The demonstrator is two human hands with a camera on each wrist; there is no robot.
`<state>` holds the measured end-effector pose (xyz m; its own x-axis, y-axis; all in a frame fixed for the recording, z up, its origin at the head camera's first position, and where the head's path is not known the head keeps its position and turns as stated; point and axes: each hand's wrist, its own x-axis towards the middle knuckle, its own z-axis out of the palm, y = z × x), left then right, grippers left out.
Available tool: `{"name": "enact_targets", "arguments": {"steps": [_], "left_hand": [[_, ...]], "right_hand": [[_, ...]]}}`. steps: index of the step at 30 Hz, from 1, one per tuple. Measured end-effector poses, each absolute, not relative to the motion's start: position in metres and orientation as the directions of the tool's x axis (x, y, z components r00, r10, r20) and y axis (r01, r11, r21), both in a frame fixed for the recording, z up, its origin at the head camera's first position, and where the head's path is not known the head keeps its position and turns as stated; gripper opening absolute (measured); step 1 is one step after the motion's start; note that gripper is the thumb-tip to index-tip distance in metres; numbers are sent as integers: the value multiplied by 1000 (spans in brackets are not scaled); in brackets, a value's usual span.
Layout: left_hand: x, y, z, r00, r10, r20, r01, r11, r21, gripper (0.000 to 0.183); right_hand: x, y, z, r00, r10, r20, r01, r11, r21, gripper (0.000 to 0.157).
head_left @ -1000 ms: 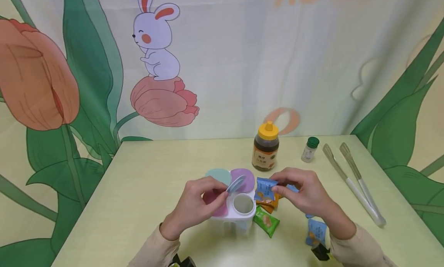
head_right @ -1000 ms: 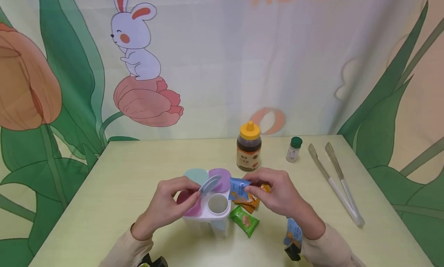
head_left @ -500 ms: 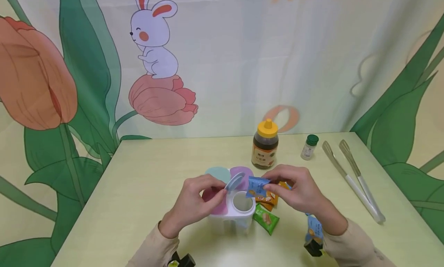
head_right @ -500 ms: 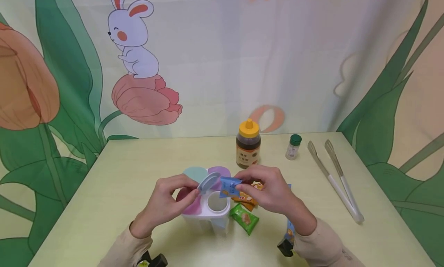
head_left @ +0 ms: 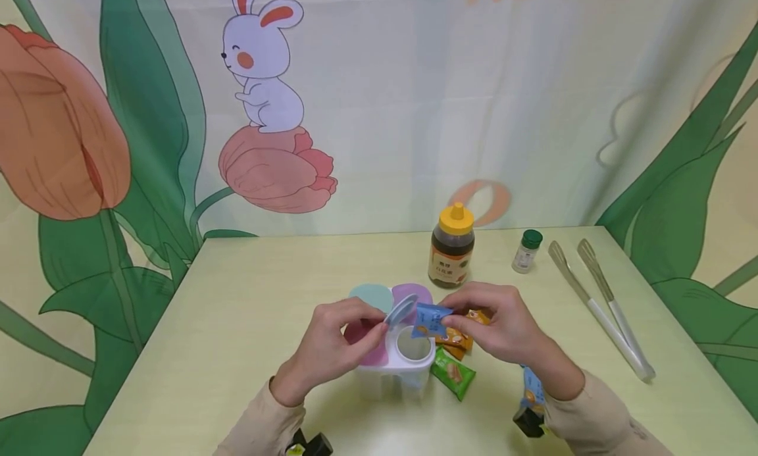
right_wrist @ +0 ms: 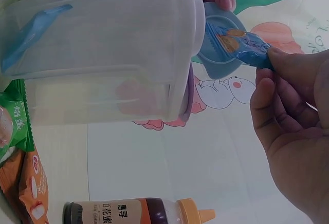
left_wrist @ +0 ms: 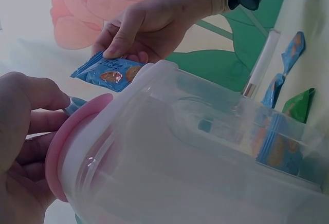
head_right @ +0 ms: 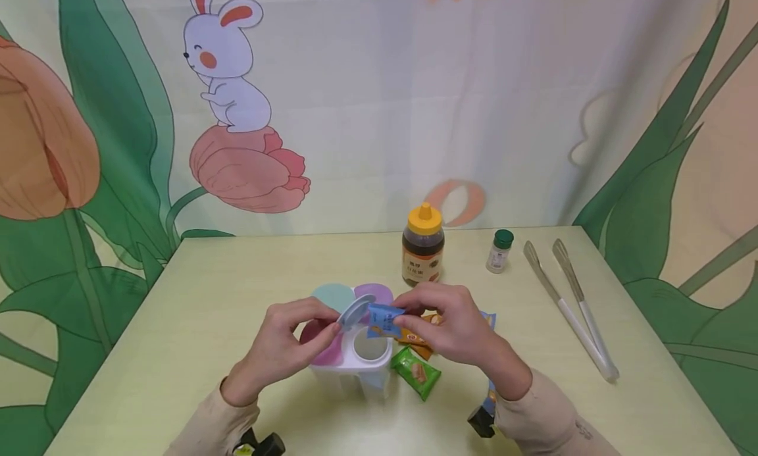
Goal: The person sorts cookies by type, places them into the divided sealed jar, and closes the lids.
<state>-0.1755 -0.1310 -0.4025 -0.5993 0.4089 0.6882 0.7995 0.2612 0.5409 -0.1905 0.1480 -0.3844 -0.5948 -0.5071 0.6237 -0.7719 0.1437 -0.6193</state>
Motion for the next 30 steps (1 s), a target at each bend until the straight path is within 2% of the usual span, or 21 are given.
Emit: {"name": "enact_targets", "arguments": {"steps": [13,23,30], "left_hand": [[-175,-132,-403,-614,409,675,788,275,550,9],[-175,-132,-403,-617,409,673,786,274,554,9],[-175,-132,-403,-624,411,665,780,279,560,7]], "right_hand": [[-190,138,-384,-567,-521,638,-788,117,-604,23],[-192,133,-389,-569,-532,627,-780,107,-617,13],[-192,130,-392,-572,-533,623,-777,110,-620,18]]}}
